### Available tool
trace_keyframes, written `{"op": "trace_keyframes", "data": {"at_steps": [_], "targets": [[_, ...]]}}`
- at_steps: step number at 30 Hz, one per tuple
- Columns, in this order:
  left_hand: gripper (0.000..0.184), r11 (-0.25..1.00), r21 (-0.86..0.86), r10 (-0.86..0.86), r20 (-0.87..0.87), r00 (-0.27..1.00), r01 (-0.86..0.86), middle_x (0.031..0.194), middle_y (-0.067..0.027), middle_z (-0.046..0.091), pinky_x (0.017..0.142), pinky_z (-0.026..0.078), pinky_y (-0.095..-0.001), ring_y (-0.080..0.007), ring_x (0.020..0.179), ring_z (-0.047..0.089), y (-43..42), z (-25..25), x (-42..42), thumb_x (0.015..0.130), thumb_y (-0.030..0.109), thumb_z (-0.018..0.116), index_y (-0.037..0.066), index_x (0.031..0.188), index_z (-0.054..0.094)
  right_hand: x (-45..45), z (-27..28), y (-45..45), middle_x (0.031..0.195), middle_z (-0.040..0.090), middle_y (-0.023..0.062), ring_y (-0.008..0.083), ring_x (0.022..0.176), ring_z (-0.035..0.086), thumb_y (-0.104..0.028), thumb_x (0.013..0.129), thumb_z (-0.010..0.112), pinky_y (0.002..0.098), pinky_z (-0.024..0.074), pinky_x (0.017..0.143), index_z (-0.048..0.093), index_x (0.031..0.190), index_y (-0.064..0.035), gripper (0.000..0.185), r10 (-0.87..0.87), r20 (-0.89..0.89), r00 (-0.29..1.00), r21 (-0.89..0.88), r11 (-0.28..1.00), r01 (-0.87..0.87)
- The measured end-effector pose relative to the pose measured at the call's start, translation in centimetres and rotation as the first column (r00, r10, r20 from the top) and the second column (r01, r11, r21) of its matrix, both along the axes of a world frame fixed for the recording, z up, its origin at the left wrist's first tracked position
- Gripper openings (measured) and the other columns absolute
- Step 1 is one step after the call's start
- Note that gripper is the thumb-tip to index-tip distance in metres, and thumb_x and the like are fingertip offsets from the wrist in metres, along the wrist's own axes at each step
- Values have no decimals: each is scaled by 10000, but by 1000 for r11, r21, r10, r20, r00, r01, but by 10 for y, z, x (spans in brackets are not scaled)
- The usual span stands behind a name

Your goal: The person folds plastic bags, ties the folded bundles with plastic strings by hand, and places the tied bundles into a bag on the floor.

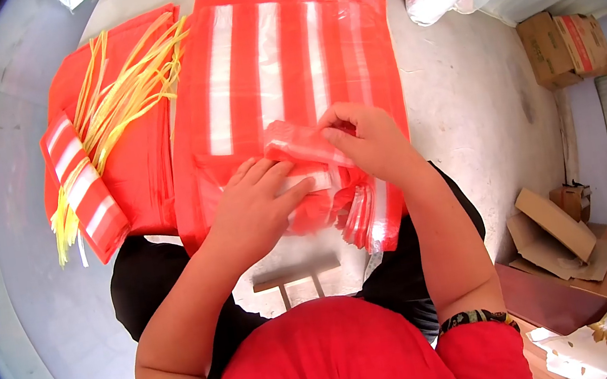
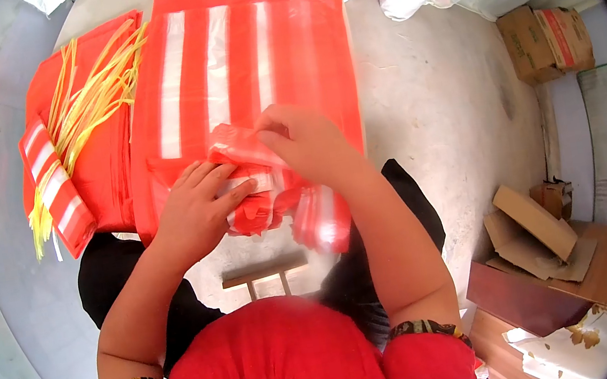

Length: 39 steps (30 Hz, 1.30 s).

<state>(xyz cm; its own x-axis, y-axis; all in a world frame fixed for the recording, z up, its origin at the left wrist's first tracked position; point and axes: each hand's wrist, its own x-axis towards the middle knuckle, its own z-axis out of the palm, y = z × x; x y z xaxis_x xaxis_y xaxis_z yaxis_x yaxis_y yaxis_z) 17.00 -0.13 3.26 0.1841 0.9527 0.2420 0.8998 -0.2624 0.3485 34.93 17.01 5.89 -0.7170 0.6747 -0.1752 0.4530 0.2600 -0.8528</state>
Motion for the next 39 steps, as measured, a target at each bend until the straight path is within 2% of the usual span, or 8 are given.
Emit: {"op": "trace_keyframes", "data": {"at_steps": [2,6,14,20,25,31,35,39], "targets": [[460,999,37,8,14,1000,-8,1264,-131,663,1040,502,-488,-329,1205,624,0,-2,1,772,30,707,145,1216,737,-6,-5,-1,1000,718,143,324,935,691,-159,923,677,401,542,818,707,1028,-20,177,-35,-40,999,64,997,37],[380,996,91,7,37,999,-10,1185,-120,691,942,551,-452,-320,1142,658,-1,0,2,790,48,691,126,1156,759,-14,-25,-3,952,704,117,252,895,682,-118,945,685,371,534,786,697,1037,-6,145,-1,-37,999,295,955,11],[323,988,150,-49,72,996,37,1057,-87,685,796,571,-400,-277,983,680,-1,-4,0,772,79,698,86,1085,775,-26,-27,-9,969,698,122,297,889,675,-165,925,713,408,537,782,695,1011,-32,159,25,48,999,435,900,-43],[356,979,194,-76,42,996,66,1064,-81,627,755,523,-395,-268,1012,641,0,-6,-1,762,113,693,67,1114,720,-31,-31,-15,949,699,147,345,945,663,-200,927,715,466,533,815,683,973,-25,183,28,18,999,401,916,-33],[349,940,338,-66,20,998,55,1091,-81,613,808,516,-401,-267,1069,625,3,-3,2,766,111,697,67,1111,720,-32,-29,-18,925,700,125,306,891,673,-192,922,728,426,540,777,691,976,-31,174,57,68,996,397,914,-80],[323,976,212,-59,-3,998,59,1097,-70,663,885,522,-421,-264,1085,648,2,0,1,815,112,687,85,1130,750,-29,-28,-18,956,699,157,346,938,672,-216,952,689,448,543,816,696,997,-26,196,72,17,997,289,954,-74],[362,980,198,-18,-23,1000,23,1076,-69,671,886,524,-421,-271,1061,655,2,-3,1,760,81,698,66,1119,739,-15,-23,-9,1027,693,168,352,1009,671,-210,975,653,428,540,888,700,1088,-29,219,23,-53,998,250,968,-9],[391,986,169,0,15,1000,-3,1055,-71,677,883,531,-426,-286,1045,660,2,-7,-2,698,60,704,53,1088,737,14,-4,4,1050,706,159,319,1007,687,-156,988,651,387,543,883,710,1130,-11,212,17,90,996,287,957,-43]]}}
